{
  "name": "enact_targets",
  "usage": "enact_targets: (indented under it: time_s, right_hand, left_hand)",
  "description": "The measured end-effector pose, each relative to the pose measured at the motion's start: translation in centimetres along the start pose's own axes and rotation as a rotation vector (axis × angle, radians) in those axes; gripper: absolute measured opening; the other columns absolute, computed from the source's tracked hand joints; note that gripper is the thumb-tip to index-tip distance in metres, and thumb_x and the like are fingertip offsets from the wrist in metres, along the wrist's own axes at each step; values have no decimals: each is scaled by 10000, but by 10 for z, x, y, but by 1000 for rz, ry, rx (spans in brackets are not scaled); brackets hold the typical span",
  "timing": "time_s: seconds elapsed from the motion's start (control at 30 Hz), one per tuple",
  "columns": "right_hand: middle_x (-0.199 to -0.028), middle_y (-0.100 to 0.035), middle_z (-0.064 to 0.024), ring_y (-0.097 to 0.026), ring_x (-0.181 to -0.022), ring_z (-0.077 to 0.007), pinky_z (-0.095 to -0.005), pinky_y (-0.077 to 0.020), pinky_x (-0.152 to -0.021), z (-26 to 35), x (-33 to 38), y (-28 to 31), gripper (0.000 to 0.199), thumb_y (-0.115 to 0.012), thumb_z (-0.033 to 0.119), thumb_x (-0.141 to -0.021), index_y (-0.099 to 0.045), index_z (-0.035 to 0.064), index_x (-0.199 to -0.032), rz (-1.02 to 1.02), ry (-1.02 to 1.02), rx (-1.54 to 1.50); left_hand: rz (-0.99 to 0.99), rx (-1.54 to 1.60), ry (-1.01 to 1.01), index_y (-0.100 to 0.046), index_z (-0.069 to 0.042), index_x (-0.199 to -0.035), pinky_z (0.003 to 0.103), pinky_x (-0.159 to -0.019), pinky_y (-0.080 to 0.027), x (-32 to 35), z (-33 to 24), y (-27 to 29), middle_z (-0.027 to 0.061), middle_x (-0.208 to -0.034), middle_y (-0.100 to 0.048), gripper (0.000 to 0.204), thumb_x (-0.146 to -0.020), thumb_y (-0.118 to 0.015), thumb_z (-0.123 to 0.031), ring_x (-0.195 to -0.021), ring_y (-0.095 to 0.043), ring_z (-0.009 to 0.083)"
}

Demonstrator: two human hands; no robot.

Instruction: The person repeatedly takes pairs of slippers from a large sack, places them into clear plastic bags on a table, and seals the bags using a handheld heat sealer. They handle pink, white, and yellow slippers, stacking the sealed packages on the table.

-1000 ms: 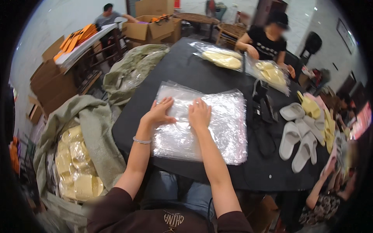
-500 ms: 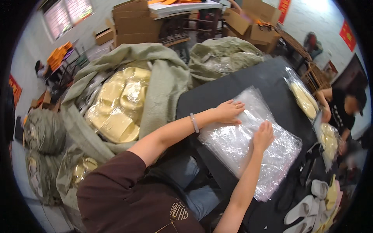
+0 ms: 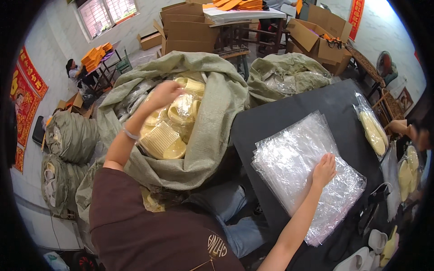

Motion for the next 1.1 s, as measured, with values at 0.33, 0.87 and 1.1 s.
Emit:
enact_targets:
  time_s: [0.33, 0.87, 1.1]
  right_hand:
    - [-1458, -379, -42, -328, -1351, -226, -552, -196, -1090, -4, 0, -2, 489, -278, 430, -992, -470, 162, -1353, 13, 2, 28]
    - [-1437, -410, -50, -356, -1331, -239, -525, -256, -1059, -23, -11, -16, 500, -275, 431, -995, -471, 137, -1348, -1, 79, 75]
    - [-1452, -388, -45, -333, -1348, -234, -542, -221, -1083, -12, -4, -5, 496, -276, 433, -993, -444, 160, -1371, 31, 11, 104]
  left_hand:
    - [17, -263, 270, -625, 10, -928, 419, -774, -488, 148, -8, 31, 171, -870, -630, 574, -847, -556, -554, -849, -607, 318]
    - [-180, -246, 184, -354, 80, -1322, 416, -873, -440, 182, -33, -42, 235, -1101, -536, 974, -606, -800, -406, -1014, -543, 354]
    - [-5, -25, -92, -485, 67, -1256, 388, -894, -454, 170, -59, 135, 229, -1096, -572, 808, -642, -740, -393, -992, -576, 352]
Point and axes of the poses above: each hand's wrist, its own x-axis away from the middle knuckle, its own y-axis out of the back of the hand, z = x × y, the point moved 1 cm from there along -x, towards the middle knuckle
